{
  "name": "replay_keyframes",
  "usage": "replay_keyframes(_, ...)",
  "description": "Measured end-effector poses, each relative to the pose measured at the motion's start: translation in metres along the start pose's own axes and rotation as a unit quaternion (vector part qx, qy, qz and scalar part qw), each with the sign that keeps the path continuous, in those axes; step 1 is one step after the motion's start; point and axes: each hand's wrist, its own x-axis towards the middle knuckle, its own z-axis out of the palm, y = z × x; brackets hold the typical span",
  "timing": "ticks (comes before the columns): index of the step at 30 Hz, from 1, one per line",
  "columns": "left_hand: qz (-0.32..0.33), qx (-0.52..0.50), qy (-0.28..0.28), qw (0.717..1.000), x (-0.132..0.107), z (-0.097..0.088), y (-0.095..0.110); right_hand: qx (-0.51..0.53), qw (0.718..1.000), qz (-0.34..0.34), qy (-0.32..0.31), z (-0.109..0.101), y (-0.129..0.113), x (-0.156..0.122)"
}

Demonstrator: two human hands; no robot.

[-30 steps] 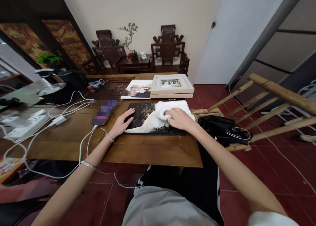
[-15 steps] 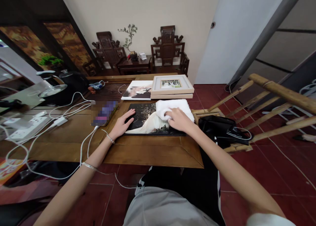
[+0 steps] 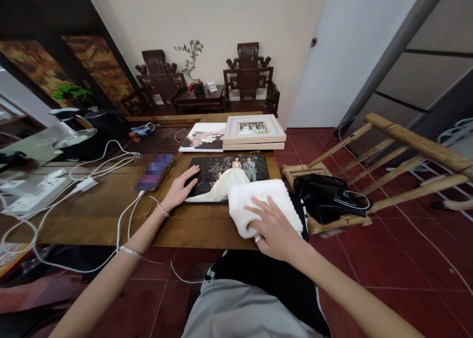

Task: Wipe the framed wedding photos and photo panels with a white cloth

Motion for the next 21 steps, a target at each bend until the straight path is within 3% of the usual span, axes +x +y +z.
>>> replay_keyframes(8,-0.006,0.010,-0.004,1.000,0.000,-0.001,0.001,-0.024,0.996,0.086,-0.029,-0.014,0.039,0.059)
replay_keyframes(15,-0.005,0.010,-0.004,1.000,0.000,-0.001,0.000,-0.072,0.988,0.139,-0.008,-0.014,0.080,0.107)
replay_keyframes(18,-0.005,0.008,-0.002,1.000,0.000,0.000,0.000,-0.090,0.984,0.154,0.007,-0.006,0.085,0.114)
replay_keyframes(21,-0.007,0.006,-0.004,1.000,0.001,0.000,-0.001,-0.096,0.984,0.148,0.006,0.003,0.075,0.102)
